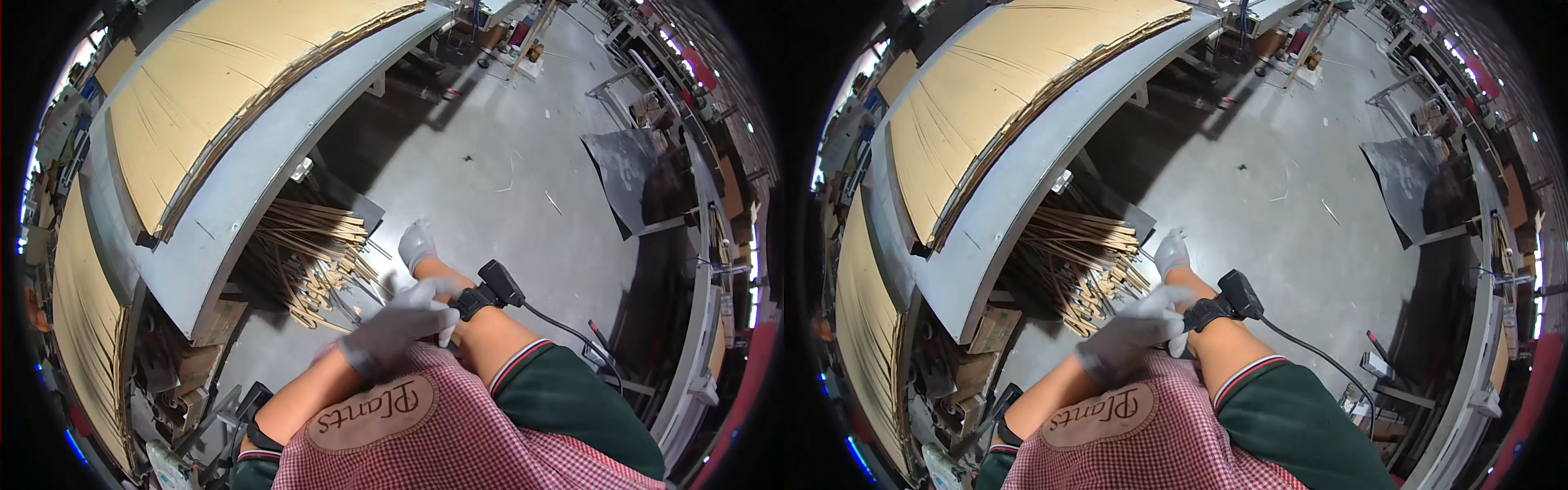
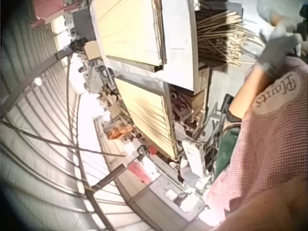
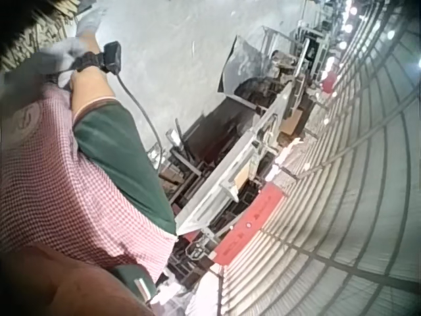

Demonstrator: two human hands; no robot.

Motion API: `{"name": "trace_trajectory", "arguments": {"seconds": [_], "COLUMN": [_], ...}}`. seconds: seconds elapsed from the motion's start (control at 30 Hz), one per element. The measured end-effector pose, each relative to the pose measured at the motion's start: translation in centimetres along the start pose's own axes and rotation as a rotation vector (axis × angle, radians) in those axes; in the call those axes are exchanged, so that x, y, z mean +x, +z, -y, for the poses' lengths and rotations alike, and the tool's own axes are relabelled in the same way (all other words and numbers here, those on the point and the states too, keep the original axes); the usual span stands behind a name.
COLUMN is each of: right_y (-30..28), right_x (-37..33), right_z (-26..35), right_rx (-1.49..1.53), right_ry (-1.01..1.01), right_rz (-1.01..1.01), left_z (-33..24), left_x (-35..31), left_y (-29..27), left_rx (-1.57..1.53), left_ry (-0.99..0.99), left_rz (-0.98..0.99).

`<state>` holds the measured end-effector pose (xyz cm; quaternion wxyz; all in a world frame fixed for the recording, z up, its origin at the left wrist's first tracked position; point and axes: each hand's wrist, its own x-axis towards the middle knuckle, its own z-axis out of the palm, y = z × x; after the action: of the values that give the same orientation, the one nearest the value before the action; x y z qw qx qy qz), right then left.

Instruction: The recorder is organizing, moving, and securing bundles of bamboo or wood slats in a manufacturing facility.

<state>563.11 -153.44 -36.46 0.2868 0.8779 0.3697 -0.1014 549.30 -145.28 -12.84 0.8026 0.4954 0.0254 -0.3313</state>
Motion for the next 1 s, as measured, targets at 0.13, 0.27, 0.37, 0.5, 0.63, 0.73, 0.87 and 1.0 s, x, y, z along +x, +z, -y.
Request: {"name": "trace_trajectory", "arguments": {"seconds": [0.13,0.27,0.37,0.5,0.63,0.73,0.87,1.0], "right_y": [3.8,0.1,-3.9,8.1,-6.8,-16.2,-21.3,-17.0], "right_x": [-1.5,-2.0,-1.7,7.9,7.7,6.4,5.4,7.4], "right_z": [3.5,6.6,2.1,-11.7,-19.3,-20.1,-23.7,-21.6], "right_rx": [-0.351,-0.179,0.375,1.449,2.762,3.125,3.168,1.105], "right_ry": [-0.355,-0.31,0.029,0.563,0.717,0.576,0.443,0.617], "right_rz": [0.249,0.269,0.294,0.007,-0.31,-0.526,-0.721,-1.161], "left_z": [-2.9,-5.5,-2.7,-1.9,-2.4,-1.3,-0.3,-5.4], "left_x": [3.4,3.4,2.1,0.3,1.4,2.8,1.4,-0.8], "left_y": [1.3,4.8,6.7,5.5,2.5,0.1,2.1,3.7], "left_rx": [0.482,0.363,0.301,0.452,0.567,0.745,0.709,0.562], "left_ry": [0.055,-0.033,0.255,0.375,0.275,0.571,0.352,0.368], "left_rz": [-0.053,-0.018,0.083,0.121,0.172,0.161,0.362,0.569]}}
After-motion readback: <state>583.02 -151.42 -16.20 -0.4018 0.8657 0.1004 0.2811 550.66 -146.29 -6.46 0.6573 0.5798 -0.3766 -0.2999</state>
